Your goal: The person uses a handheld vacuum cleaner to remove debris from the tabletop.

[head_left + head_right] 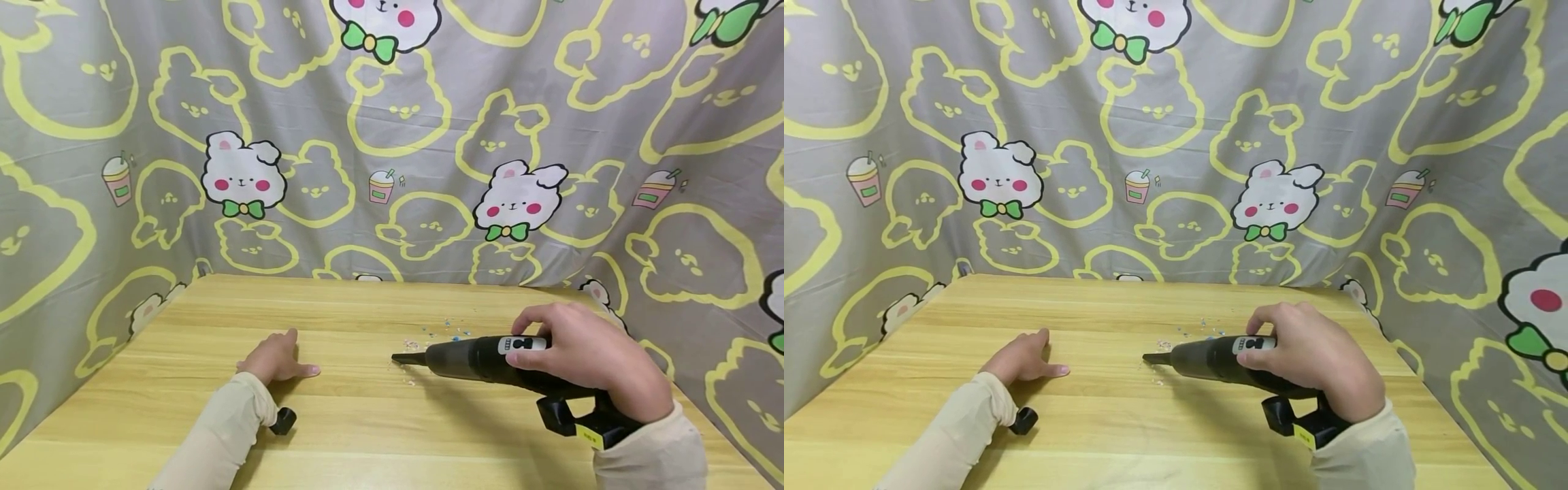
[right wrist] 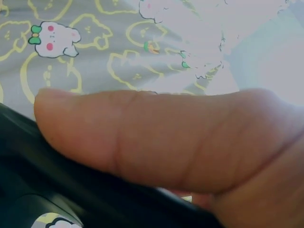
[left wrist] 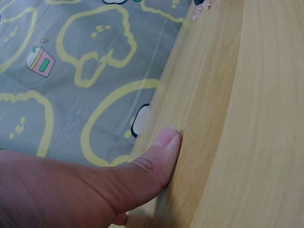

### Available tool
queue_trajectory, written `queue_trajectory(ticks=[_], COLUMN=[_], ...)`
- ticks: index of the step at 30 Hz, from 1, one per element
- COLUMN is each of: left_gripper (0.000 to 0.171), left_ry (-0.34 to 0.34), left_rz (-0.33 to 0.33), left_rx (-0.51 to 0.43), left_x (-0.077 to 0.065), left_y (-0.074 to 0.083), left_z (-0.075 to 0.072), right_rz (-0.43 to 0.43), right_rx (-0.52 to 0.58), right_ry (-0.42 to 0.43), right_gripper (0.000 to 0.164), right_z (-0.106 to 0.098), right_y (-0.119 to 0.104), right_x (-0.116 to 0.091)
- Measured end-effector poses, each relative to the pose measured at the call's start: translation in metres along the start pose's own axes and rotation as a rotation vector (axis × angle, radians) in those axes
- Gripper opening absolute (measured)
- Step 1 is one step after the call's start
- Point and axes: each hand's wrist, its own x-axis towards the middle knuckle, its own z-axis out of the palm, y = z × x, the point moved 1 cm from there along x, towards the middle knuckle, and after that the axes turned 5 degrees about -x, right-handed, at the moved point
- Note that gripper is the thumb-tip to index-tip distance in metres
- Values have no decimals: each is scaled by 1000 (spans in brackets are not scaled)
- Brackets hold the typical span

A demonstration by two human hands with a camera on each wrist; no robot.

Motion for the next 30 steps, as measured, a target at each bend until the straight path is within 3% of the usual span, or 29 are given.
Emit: queue_trajectory(ticks=[22,30], left_gripper=[114,115], left_ry=[1,2], left_rz=[1,0], left_rx=[6,3], left_x=[2,1], left_y=[-2,-1], left_z=[1,1], right_rz=[-57,-32], right_rx=[-7,-14], right_ry=[53,33], right_gripper=[24,28], right_z=[-4,-2], right_y=[6,4], right_x=[-4,-3])
